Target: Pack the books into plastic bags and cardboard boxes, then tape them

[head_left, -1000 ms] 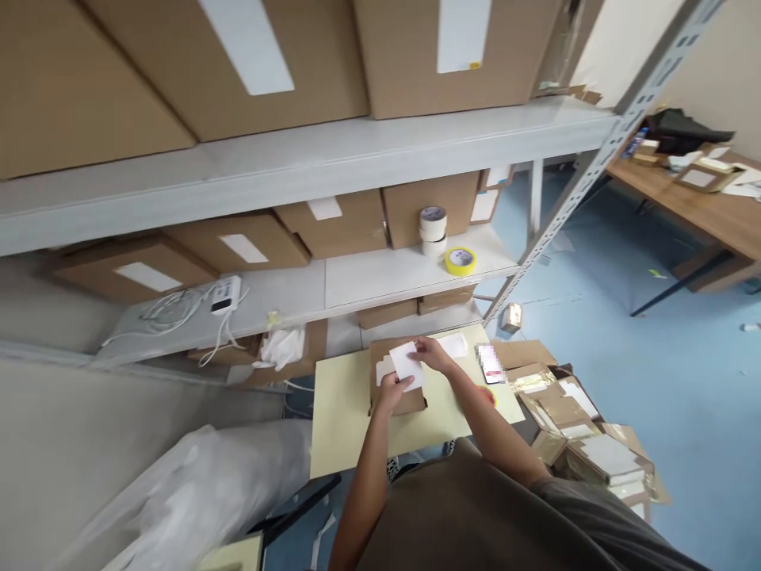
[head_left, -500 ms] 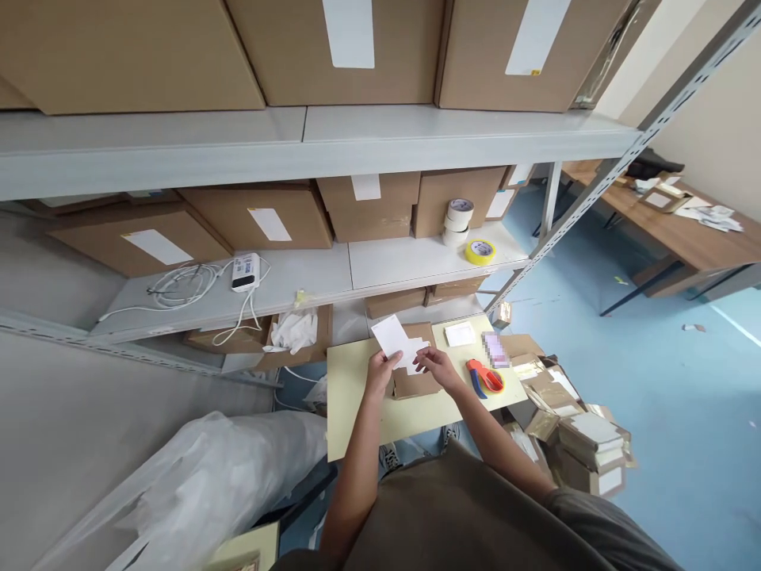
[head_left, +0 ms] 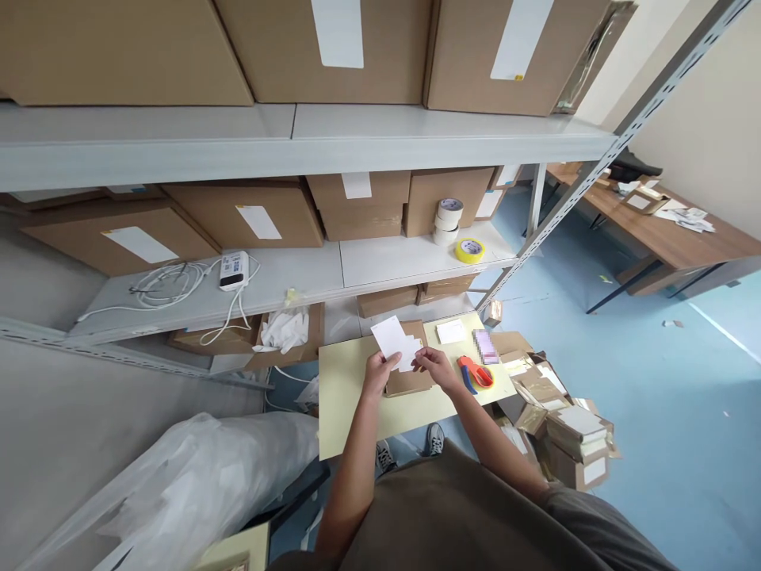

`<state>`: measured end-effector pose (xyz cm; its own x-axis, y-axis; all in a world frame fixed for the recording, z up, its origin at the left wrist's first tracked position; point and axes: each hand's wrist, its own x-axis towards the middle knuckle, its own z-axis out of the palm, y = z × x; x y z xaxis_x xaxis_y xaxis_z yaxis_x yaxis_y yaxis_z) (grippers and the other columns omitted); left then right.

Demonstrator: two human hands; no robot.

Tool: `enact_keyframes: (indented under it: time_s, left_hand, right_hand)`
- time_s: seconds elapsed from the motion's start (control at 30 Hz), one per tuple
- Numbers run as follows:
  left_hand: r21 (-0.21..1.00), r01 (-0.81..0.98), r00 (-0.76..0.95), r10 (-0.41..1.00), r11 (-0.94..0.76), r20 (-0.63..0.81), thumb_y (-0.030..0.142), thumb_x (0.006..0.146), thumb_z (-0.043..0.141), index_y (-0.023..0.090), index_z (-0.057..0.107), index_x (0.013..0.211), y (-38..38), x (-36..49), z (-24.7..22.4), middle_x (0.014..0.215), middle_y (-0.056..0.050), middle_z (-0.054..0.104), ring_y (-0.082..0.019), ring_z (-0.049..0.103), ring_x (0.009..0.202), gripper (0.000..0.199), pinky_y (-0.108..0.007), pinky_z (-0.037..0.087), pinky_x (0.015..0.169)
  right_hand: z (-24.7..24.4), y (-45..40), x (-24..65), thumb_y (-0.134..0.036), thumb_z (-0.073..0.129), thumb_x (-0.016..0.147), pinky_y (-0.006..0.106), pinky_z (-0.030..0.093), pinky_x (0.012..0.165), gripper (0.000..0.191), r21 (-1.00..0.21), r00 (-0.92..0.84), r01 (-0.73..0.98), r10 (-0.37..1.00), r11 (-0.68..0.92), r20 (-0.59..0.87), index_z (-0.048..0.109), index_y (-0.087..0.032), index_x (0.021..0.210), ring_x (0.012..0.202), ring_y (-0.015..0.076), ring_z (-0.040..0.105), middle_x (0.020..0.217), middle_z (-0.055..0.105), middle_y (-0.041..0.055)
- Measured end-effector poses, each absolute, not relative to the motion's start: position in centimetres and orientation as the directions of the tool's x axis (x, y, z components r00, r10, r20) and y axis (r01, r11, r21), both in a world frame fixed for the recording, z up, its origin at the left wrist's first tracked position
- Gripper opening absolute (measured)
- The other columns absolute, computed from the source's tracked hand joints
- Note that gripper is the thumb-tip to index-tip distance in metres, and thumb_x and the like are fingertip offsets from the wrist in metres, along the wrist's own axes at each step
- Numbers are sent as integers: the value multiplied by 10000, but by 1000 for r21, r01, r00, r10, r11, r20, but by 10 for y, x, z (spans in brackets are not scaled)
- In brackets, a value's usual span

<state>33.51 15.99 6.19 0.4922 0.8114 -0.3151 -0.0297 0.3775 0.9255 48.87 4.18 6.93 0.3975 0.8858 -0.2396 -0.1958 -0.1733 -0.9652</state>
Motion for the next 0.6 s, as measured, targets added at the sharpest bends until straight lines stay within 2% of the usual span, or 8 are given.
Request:
enact_keyframes:
  time_s: [0.2,0.43,0.6]
  left_hand:
    - [931,-25,471,826,365,-312,528,574,955,116,831,964,145,355,67,1028,-151,830,-313,763,930,581,-393,583,845]
    - [933,-23,445,840,359,-312,535,565,965,107,827,948,124,379,71,997,-151,829,-315,765,907,591,-405,587,847]
    - [940,-24,425,854,340,-299,516,595,962,107,833,974,111,396,71,1040,-158,828,-322,766,957,572,-404,590,873]
  right_hand:
    - [72,31,513,-588,770,822,312,488,696,377,-967,365,-196,903,-165,-228,697,-221,863,725,184,707,861,783,48]
    - [72,18,542,-613,780,824,313,499,701,402,-969,291,-205,936,-141,-198,704,-218,824,720,181,694,814,784,41]
    - [75,5,565,-592,777,843,317,501,699,374,-966,263,-213,944,-143,-198,723,-222,842,733,185,696,836,786,44]
